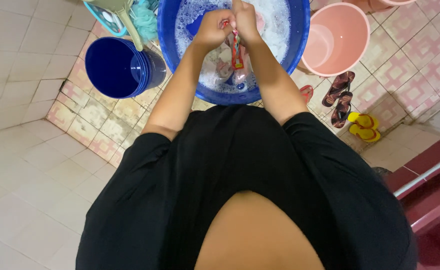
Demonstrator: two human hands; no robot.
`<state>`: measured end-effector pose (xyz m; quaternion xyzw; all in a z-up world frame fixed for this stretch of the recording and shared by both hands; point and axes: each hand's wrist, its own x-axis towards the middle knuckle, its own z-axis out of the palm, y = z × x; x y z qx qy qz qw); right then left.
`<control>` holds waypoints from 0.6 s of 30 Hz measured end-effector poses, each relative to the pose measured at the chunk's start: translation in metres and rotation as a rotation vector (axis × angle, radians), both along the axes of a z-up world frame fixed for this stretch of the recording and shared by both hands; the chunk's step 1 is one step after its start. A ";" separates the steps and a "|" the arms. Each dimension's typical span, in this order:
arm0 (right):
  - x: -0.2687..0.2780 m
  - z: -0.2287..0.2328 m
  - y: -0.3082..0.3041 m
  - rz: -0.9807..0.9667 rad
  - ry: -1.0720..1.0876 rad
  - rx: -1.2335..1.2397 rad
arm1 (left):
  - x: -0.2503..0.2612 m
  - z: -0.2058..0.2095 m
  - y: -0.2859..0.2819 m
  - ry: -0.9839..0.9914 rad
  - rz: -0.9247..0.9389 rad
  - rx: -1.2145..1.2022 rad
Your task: Hand-washing a piece of clothing in a basin using water and detergent.
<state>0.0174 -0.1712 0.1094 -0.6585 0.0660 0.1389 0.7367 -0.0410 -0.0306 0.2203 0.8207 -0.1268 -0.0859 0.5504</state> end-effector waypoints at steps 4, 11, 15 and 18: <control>0.000 0.003 0.006 -0.055 -0.022 0.057 | -0.016 -0.021 -0.011 -0.092 0.201 -0.264; -0.010 0.021 0.022 -0.050 0.041 0.147 | -0.017 -0.039 -0.010 0.168 0.277 -0.530; -0.007 0.021 0.022 -0.070 0.105 0.214 | -0.012 -0.031 -0.007 0.240 0.310 -0.430; -0.008 0.007 0.018 -0.117 0.116 0.222 | -0.009 -0.018 0.009 0.095 0.070 -0.164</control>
